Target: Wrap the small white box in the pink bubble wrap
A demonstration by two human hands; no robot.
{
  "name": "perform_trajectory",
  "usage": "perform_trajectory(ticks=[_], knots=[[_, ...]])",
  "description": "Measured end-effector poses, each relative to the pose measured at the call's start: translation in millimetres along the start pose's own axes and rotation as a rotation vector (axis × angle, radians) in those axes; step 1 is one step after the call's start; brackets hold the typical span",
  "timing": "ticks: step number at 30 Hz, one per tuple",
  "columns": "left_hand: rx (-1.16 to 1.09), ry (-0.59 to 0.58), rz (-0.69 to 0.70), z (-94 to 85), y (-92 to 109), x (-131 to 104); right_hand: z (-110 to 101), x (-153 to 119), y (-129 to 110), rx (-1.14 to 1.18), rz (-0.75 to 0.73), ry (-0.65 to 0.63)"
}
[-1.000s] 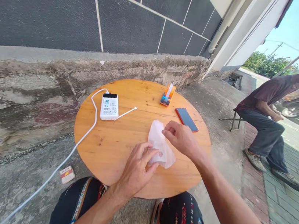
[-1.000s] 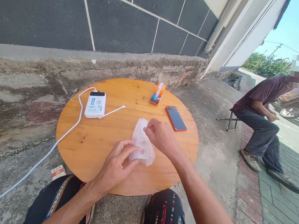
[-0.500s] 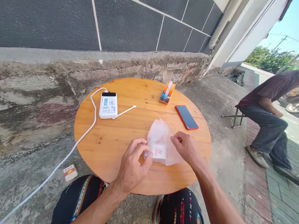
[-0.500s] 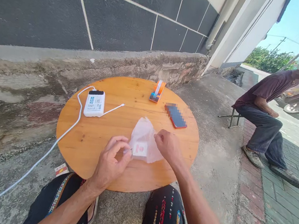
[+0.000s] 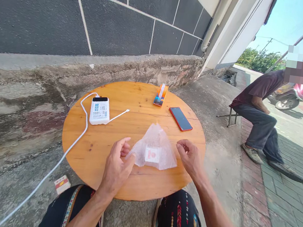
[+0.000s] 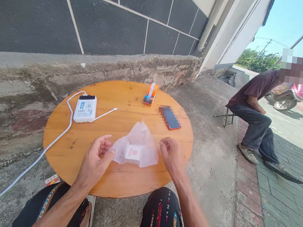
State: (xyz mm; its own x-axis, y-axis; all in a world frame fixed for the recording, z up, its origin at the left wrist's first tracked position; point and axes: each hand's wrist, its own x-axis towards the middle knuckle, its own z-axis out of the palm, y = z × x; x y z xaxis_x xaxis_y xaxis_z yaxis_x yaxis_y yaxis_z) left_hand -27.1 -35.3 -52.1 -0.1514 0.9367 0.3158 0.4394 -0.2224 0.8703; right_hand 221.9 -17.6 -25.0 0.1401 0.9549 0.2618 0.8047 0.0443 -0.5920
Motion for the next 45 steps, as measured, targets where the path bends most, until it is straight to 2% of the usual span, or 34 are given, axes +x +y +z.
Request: perform_trajectory(ticks=[4,6,8,11,15,19,24,27,31,34,39,45], knots=[[0.072,0.011,0.058,-1.6,-1,3,-12,3,-36,0.023,-0.233,-0.022],[0.094,0.028,0.092,-1.4,-2,4,-12,9,-55,-0.101,-0.369,-0.120],[0.114,0.044,0.124,-0.6,-2,3,-8,16,-70,-0.311,-0.459,-0.283],[0.140,0.055,0.144,0.6,-2,3,3,27,-84,-0.484,-0.517,-0.454],[0.169,0.054,0.184,0.1,-3,3,13,36,-90,-0.390,-0.494,-0.451],[0.233,0.003,0.267,-4.5,-4,3,15,40,-81,-0.306,-0.455,-0.402],[0.226,0.004,0.447,-7.8,-1,4,17,39,-61,-0.227,-0.490,-0.226],[0.229,-0.075,0.502,-5.6,1,7,20,37,-55,-0.270,-0.484,-0.149],[0.202,-0.185,0.395,-1.9,1,14,26,37,-50,-0.259,-0.378,-0.132],[0.165,-0.155,0.295,-1.0,-3,18,33,39,-38,-0.121,-0.265,-0.154],[0.185,-0.121,0.156,-2.8,-10,18,42,39,-9,-0.012,-0.133,-0.089],[0.237,-0.104,0.145,-3.6,-13,18,49,42,9,0.068,-0.040,-0.028]])
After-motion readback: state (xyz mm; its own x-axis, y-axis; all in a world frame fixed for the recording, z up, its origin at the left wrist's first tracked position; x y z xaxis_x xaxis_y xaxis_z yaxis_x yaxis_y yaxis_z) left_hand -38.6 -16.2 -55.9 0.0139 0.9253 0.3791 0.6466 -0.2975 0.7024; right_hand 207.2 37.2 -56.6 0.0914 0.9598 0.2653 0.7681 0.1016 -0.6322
